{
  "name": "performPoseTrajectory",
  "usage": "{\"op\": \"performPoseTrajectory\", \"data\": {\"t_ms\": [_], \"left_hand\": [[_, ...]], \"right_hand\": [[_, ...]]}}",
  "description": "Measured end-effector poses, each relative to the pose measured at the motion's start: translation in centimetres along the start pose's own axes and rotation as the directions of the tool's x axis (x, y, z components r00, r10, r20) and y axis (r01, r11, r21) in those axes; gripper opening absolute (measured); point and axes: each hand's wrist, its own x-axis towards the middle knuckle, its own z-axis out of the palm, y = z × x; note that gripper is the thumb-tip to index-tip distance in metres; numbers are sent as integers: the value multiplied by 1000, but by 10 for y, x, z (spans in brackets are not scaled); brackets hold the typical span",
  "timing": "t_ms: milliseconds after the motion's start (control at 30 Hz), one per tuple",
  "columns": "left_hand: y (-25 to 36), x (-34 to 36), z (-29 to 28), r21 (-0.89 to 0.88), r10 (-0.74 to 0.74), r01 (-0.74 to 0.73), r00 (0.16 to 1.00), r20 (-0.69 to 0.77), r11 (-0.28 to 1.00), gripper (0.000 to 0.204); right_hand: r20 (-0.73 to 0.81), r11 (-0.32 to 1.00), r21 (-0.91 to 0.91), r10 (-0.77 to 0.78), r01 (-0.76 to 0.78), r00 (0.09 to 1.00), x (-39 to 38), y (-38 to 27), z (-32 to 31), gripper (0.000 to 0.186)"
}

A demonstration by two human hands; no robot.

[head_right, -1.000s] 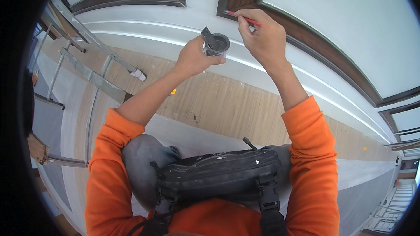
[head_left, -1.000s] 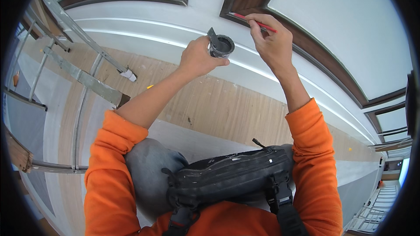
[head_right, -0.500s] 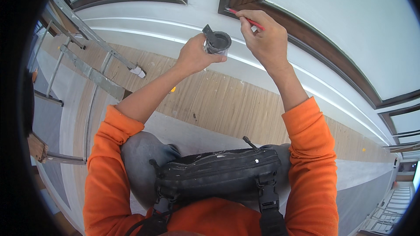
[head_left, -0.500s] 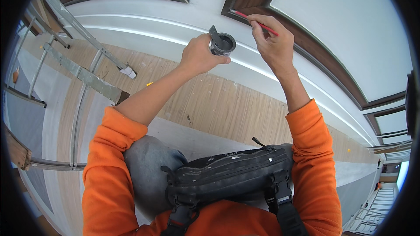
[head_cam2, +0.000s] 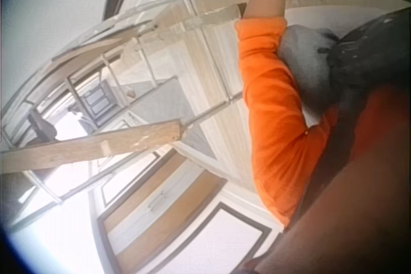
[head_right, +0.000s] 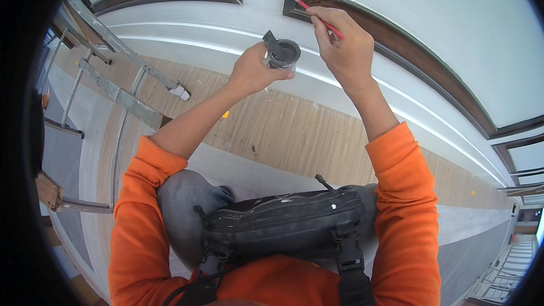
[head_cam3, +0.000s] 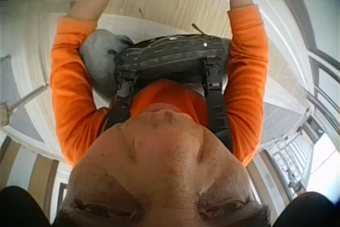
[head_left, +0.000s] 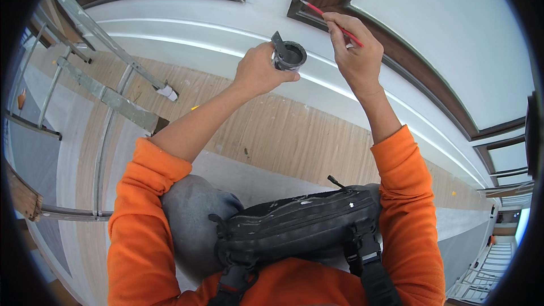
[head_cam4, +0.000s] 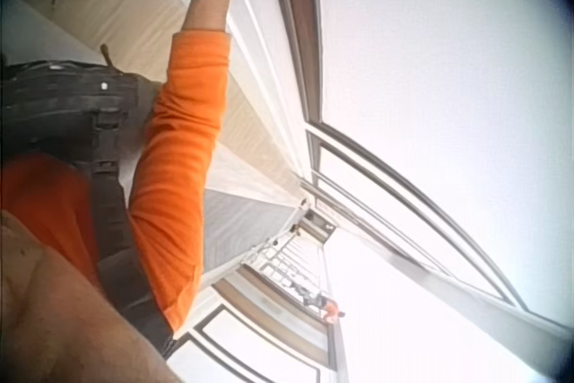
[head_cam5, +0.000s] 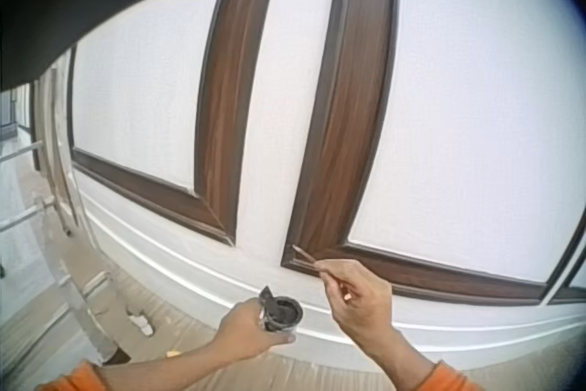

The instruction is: The person uses a small paintbrush to apply dark paint along the edges of a ceiling wood trim. They repeatedly dip the brush into a small container and carefully paint the trim's perimeter.

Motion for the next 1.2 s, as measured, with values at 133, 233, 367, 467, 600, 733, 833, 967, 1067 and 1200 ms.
{"op": "performPoseTrajectory", "data": {"t_ms": [133,233,367,467,600,733,833,967,1067,1200], "left_hand": [[-2,1,1,-6,23,-23,1000,-9,1000,63],[1,0,0,-16,-9,9,1000,8,1000,61],[-7,4,3,-21,34,-34,999,-17,999,60],[-7,5,6,-26,30,-30,999,-13,999,60],[-6,2,4,-17,27,-27,1000,-6,999,60],[0,1,1,0,20,-20,1000,-1,1000,61],[2,1,0,-6,7,-7,1000,17,1000,61],[1,1,0,2,13,-13,1000,3,1000,61],[0,1,0,1,12,-12,1000,6,1000,62],[-2,1,1,30,32,-33,999,12,999,66]], "right_hand": [[-25,997,21,-69,70,997,0,1,1,16],[-60,997,70,-20,24,998,2,9,-2,14],[63,995,1,103,-103,993,-6,6,-7,11],[64,994,-69,83,-79,995,-9,6,-7,10],[78,989,-71,133,-127,988,-7,1,-9,12],[54,994,16,104,-105,993,0,2,-8,10],[89,995,-69,73,-67,993,1,1,-7,9],[97,987,-122,113,-101,989,0,-1,-9,10],[80,985,-130,120,-109,990,4,-4,-13,9],[155,947,-16,320,-321,935,11,-11,-32,15]]}}
